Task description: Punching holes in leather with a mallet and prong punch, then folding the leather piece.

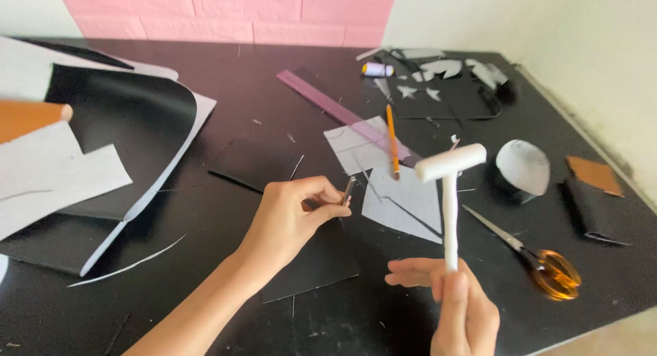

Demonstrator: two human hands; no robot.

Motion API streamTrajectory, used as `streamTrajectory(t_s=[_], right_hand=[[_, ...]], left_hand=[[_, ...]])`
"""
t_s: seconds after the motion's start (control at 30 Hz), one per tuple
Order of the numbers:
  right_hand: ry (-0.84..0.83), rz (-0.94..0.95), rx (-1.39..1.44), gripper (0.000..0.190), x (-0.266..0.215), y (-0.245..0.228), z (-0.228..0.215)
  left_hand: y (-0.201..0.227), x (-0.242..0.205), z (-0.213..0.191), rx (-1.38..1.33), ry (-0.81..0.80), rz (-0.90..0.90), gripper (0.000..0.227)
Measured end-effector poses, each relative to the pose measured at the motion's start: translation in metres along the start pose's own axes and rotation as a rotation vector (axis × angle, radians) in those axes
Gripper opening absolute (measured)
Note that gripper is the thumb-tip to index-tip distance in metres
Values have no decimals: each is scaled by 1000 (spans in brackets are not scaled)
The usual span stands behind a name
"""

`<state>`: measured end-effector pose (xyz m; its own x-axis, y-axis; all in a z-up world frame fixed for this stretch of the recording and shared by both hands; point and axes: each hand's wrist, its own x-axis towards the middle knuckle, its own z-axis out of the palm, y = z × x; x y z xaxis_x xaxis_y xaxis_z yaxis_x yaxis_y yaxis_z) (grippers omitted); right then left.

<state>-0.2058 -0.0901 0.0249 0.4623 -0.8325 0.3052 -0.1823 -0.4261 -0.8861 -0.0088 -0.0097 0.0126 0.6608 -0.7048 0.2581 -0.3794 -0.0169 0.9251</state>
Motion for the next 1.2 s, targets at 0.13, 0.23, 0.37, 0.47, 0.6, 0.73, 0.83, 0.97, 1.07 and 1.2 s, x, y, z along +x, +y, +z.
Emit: streamTrajectory(t_s=[0.13, 0.23, 0.37, 0.47, 0.6, 0.73, 0.83, 0.97, 1.07, 1.2], right_hand=[[-249, -26, -272, 67, 29, 6, -36], [-215, -105, -281, 70, 36, -5, -53], [-282, -324, -453, 27, 48, 6, -69], [-373, -256, -769, 30, 44, -15, -65], [-206, -67, -640, 59, 29, -26, -62], [-271, -305, -1020, 39, 39, -12, -65], [-69, -363, -926, 46, 45, -7, -73], [-159, -256, -1065, 20, 46, -19, -74], [-186, -210, -948, 27, 42, -40, -77], [66, -705, -1253, 12, 55, 22, -74]], left_hand=[[5, -5, 0, -24, 7, -34, 5], [3, -5, 0, 5, 16, 8, 3], [0, -8, 1, -3, 21, 70, 7], [1, -8, -1, -16, 26, 88, 6], [5, -14, -4, 3, 13, 82, 7], [3, -14, -4, 0, 29, 82, 6], [6, -15, -6, 9, 18, 51, 5], [4, -17, -5, 14, 12, 75, 6], [10, -17, -6, 12, 11, 58, 6], [2, -16, -5, -12, 16, 86, 7]])
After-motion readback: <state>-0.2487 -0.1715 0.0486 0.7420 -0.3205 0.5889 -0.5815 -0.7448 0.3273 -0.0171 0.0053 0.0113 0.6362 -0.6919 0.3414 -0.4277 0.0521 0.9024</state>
